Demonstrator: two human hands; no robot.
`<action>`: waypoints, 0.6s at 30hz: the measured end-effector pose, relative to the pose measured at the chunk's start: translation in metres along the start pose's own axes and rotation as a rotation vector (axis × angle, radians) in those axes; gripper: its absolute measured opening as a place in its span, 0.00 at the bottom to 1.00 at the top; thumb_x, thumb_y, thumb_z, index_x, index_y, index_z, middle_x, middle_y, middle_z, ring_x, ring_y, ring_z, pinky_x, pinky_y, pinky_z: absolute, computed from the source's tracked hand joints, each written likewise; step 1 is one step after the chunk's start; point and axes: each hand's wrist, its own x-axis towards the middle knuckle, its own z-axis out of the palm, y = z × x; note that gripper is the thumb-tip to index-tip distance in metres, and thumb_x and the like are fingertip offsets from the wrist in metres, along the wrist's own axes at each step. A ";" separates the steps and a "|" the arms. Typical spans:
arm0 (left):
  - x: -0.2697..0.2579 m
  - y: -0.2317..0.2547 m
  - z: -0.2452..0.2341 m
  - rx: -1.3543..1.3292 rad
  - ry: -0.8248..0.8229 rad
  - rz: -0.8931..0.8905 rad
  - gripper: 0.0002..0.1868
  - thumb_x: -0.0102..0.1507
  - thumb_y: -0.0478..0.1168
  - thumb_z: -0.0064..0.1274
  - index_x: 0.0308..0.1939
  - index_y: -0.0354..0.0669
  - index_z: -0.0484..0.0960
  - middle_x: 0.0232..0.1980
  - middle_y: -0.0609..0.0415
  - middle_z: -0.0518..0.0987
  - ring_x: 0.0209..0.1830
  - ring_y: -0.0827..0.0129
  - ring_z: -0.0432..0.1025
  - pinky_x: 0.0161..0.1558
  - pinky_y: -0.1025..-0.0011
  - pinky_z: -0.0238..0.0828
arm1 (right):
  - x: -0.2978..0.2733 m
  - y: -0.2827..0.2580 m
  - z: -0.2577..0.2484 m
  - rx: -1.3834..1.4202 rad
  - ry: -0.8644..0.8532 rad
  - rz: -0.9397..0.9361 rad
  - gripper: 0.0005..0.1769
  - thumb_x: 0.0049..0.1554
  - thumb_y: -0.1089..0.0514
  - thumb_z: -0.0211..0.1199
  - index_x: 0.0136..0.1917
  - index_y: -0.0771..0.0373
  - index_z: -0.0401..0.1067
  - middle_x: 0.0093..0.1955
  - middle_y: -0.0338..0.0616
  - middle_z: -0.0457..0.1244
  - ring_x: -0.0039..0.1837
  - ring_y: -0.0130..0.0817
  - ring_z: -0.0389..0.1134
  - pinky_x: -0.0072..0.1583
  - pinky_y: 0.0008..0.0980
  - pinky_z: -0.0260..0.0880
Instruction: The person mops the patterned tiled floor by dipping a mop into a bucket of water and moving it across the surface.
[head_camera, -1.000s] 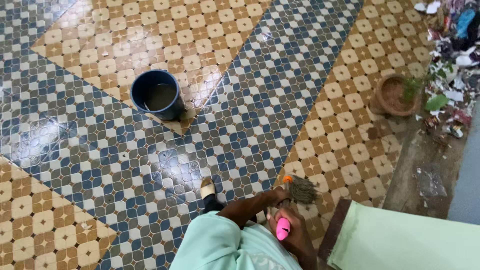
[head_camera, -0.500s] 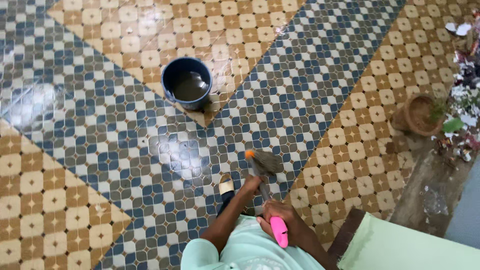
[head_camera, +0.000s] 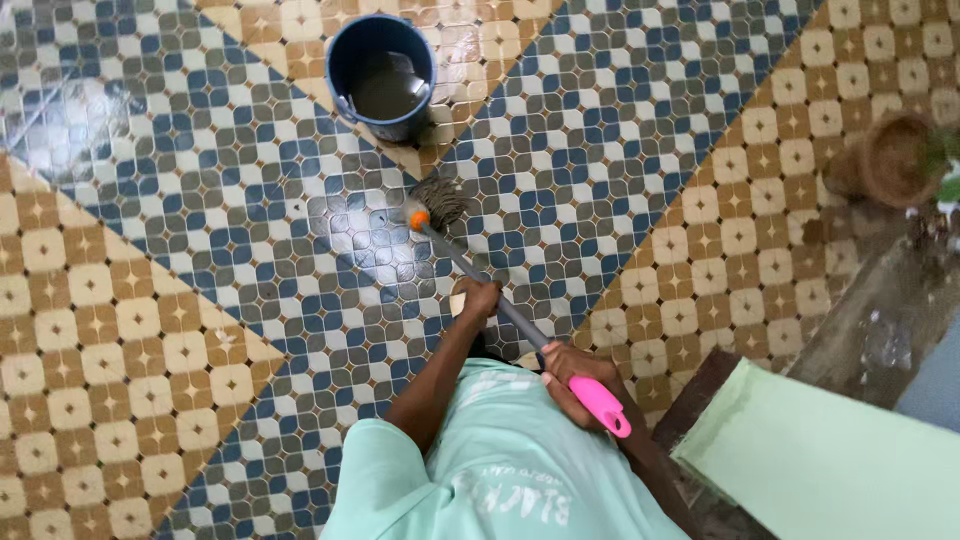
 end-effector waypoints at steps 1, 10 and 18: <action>-0.004 -0.004 0.012 0.063 0.002 -0.016 0.14 0.62 0.41 0.53 0.25 0.37 0.74 0.19 0.50 0.70 0.11 0.66 0.61 0.13 0.66 0.53 | -0.012 0.001 -0.005 -0.025 0.033 0.011 0.13 0.53 0.76 0.61 0.34 0.64 0.63 0.33 0.41 0.60 0.39 0.34 0.67 0.62 0.43 0.71; -0.050 -0.078 0.147 1.169 -0.633 0.726 0.13 0.51 0.44 0.63 0.34 0.43 0.77 0.31 0.46 0.77 0.31 0.52 0.72 0.35 0.54 0.68 | -0.154 -0.016 -0.053 -0.282 0.294 0.084 0.09 0.54 0.76 0.62 0.37 0.66 0.68 0.36 0.42 0.62 0.41 0.31 0.66 0.62 0.40 0.72; -0.125 -0.175 0.276 0.701 -0.915 -0.134 0.16 0.63 0.47 0.52 0.27 0.38 0.75 0.23 0.49 0.73 0.17 0.63 0.64 0.21 0.61 0.58 | -0.271 -0.056 -0.057 -0.356 0.608 0.281 0.16 0.54 0.73 0.65 0.32 0.59 0.65 0.32 0.35 0.63 0.37 0.23 0.67 0.60 0.32 0.73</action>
